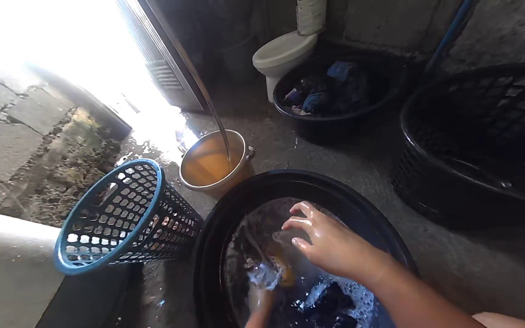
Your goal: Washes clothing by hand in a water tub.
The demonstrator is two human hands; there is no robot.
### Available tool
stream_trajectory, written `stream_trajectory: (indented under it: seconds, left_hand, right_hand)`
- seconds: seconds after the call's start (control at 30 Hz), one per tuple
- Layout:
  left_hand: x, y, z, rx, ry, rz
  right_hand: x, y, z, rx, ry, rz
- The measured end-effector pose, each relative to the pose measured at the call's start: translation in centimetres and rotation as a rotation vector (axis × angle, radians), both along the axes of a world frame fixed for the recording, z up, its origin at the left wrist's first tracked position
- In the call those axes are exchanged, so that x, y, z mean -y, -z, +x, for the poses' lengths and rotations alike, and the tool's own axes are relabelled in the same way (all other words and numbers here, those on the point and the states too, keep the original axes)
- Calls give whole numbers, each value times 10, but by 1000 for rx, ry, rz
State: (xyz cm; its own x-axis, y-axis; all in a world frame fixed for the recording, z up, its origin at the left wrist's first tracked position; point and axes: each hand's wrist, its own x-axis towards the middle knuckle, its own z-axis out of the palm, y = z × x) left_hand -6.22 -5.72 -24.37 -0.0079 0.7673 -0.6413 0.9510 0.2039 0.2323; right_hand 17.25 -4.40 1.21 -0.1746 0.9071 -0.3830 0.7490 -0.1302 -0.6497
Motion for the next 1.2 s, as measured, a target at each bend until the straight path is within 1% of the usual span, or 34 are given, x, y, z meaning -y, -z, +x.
stream_trajectory:
  seconds: [0.03, 0.07, 0.1, 0.13, 0.17, 0.2, 0.27, 0.3, 0.33, 0.4, 0.43, 0.47, 0.53, 0.6, 0.67, 0.73, 0.77, 0.8, 0.83, 0.9, 0.93, 0.97, 1.03, 1.1, 1.13, 1.2]
  left_hand:
    - [-1, 1, 0, -30, -74, 22]
    - [-2, 4, 1, -52, -41, 6]
    - [-2, 5, 3, -17, 56, -26]
    - [-5, -5, 7, 85, 124, -59]
    - [-12, -19, 12, 219, 137, -58]
    - [-20, -34, 16, 326, 113, -13]
    - [-37, -75, 22, 494, 34, 103]
    - [-46, -104, 25, 538, 40, 123]
    - [-52, -139, 30, 556, 93, 133]
    - [-57, -214, 40, 564, 260, 157]
    - [-55, -248, 44, 579, 334, 186]
    - [-51, -275, 45, 624, 382, 231]
    - [-43, -308, 38, 784, 409, 347]
    - [-44, -319, 25, 872, 354, 420]
    - [-55, -306, 8, 826, 207, 402]
    - [-69, -272, -5, 779, 86, 282]
    - [-75, -249, -9, 772, 59, 198]
    - [-78, -222, -9, 759, 50, 126]
    - [-79, -193, -8, 735, 41, 70]
    - [-75, -132, -5, 616, -22, 0]
    - [-71, -102, -1, 540, -71, -27]
    - [-65, -75, 2, 475, -130, -46]
    - [-45, -30, 6, 423, -263, -92]
    - [-29, -8, 10, 512, -389, -115]
    - [-26, -4, 10, 551, -435, -100]
    - [-28, -6, 8, 569, -461, -52]
  right_hand:
    - [0, 0, -1, 6, -12, -13]
    - [0, 1, -1, 13, -26, -24]
    - [0, 2, -3, 16, -38, -33]
    - [-1, 3, -4, 22, -50, -41]
    - [-1, 4, -5, 25, -58, -46]
    - [-2, 5, -5, 26, -63, -48]
    - [-2, 6, -4, 24, -66, -60]
    - [-2, 7, -3, 26, -61, -71]
    - [-3, 8, -2, 29, -55, -79]
    - [-2, 15, 0, 19, -64, -76]
    - [-2, 19, 0, 4, -87, -63]
    - [-2, 23, 0, -12, -121, -47]
    - [-2, 21, 3, -83, -155, -46]
    - [-2, 10, 12, -224, -93, -51]
    - [1, 4, 26, -402, -26, -6]
    - [5, 3, 36, -602, 14, -10]
    - [6, 3, 36, -598, 5, -7]
    - [6, 3, 33, -495, -16, -1]
    - [6, 3, 27, -334, -39, -22]
    - [3, 9, 13, -12, -56, -101]
    - [1, 13, 9, 96, -40, -140]
    - [-1, 15, 7, 155, -13, -157]
    - [-2, 13, 7, 147, 28, -137]
    - [-4, 7, 12, 60, 27, -102]
    - [-4, 6, 14, 36, 21, -97]
    - [-4, 10, 16, 55, 3, -106]
